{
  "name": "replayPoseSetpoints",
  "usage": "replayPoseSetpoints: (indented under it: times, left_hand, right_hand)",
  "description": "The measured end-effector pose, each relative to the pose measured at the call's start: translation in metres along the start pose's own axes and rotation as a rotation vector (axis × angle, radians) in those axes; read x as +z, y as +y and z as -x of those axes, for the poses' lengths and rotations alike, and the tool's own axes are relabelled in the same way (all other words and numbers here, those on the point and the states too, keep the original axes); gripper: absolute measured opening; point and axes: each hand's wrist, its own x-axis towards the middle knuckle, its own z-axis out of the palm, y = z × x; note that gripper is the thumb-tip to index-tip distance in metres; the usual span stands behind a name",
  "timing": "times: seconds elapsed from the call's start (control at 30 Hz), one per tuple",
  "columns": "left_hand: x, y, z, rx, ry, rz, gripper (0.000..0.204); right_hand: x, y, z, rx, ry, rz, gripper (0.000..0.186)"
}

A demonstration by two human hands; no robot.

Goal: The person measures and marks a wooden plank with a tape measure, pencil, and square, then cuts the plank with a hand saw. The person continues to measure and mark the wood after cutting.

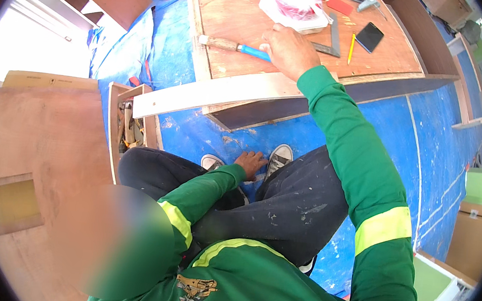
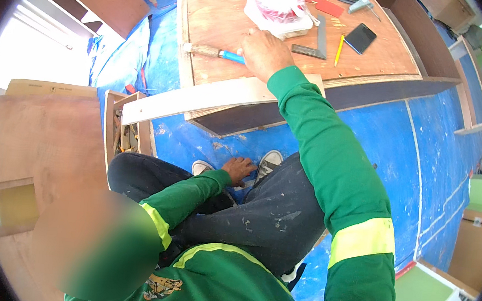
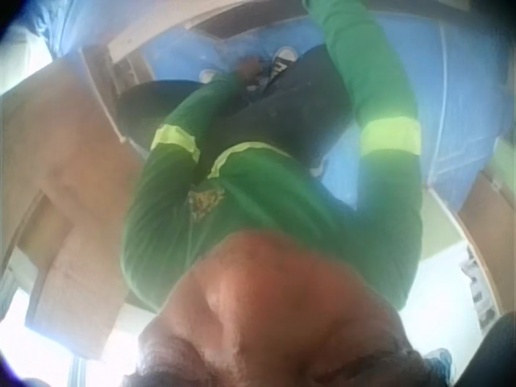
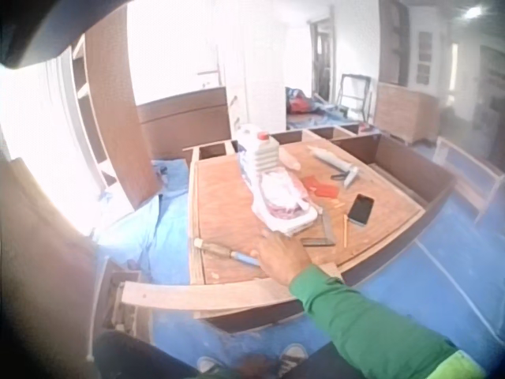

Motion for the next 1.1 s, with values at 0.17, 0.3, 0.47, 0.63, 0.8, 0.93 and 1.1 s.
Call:
replayPoseSetpoints:
  times: [0.17,0.3,0.47,0.63,0.8,0.93,1.1]
  left_hand:
    - [0.064,-0.032,0.004,0.106,0.172,-0.204,0.069]
    - [0.045,-0.022,-0.003,0.018,0.038,-0.070,0.026]
    - [0.000,-0.016,0.014,-0.094,-0.117,0.270,0.043]
    - [-0.101,-0.004,0.044,-0.016,-0.235,0.453,0.058]
    - [-0.208,0.015,0.108,-0.071,-0.242,0.991,0.069]
    - [-0.257,0.030,0.159,0.042,-0.023,1.497,0.068]
    - [-0.299,0.061,0.198,0.182,0.363,1.678,0.070]
  right_hand:
    - [-0.011,-0.023,-0.013,-0.022,0.030,0.031,0.028]
    - [-0.015,-0.015,-0.011,0.001,0.104,-0.011,0.029]
    - [-0.011,0.051,-0.004,0.335,0.236,0.199,0.025]
    - [-0.011,0.118,0.053,0.792,0.142,0.307,0.040]
    - [-0.006,0.158,0.089,0.890,0.169,0.233,0.030]
    - [0.004,0.175,0.090,0.824,0.180,0.185,0.026]
    - [0.013,0.190,0.102,0.736,0.309,0.134,0.029]
